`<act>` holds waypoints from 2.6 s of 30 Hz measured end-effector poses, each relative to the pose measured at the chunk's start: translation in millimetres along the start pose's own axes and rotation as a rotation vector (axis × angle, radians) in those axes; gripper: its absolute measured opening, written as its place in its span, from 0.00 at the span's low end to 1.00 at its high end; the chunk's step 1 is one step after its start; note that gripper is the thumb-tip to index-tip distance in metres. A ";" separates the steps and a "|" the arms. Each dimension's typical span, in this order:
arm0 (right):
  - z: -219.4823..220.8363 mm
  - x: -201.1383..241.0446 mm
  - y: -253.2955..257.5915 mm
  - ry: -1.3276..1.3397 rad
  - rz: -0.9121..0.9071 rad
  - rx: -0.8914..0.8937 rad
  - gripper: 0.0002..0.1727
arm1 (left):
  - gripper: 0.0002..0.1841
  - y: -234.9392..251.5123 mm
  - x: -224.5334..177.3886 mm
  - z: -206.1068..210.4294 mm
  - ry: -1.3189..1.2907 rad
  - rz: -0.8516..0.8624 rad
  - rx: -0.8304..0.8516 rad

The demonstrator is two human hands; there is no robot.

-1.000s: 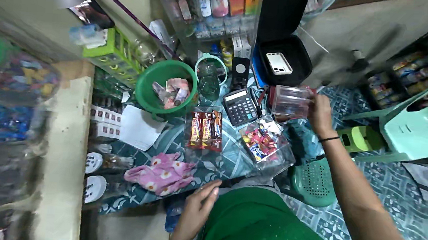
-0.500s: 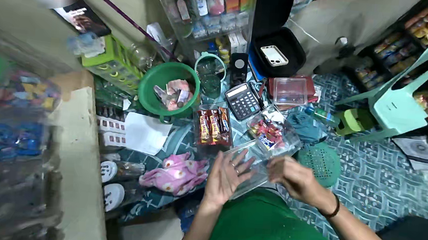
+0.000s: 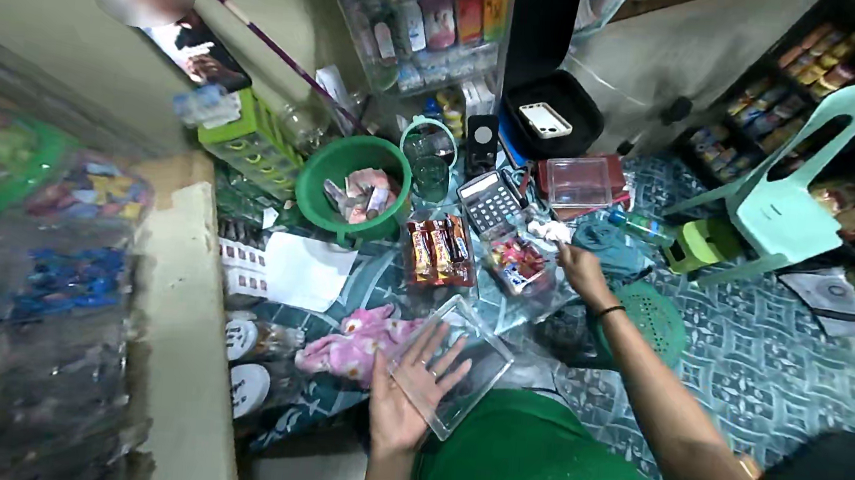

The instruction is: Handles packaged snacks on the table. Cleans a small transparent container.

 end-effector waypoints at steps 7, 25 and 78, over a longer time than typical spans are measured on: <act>-33.9 -20.3 -0.9 -0.059 0.041 -0.102 0.27 | 0.46 -2.0 5.7 4.3 -0.014 -0.010 -0.030; -114.0 -4.9 -84.1 0.329 -0.413 -0.086 0.35 | 0.52 110.0 126.3 128.1 0.288 -0.132 0.230; -53.4 37.9 -124.0 -0.076 -1.064 -0.304 0.16 | 0.47 114.0 131.4 147.8 0.435 0.184 -0.031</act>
Point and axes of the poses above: each hand's wrist, its own y-axis towards the middle knuckle, its own z-axis out of the palm, x = y × z, the point moved 5 cm from there along y, towards the middle knuckle, and after that the axes turned 3 degrees about -y, right-handed, at the moved point
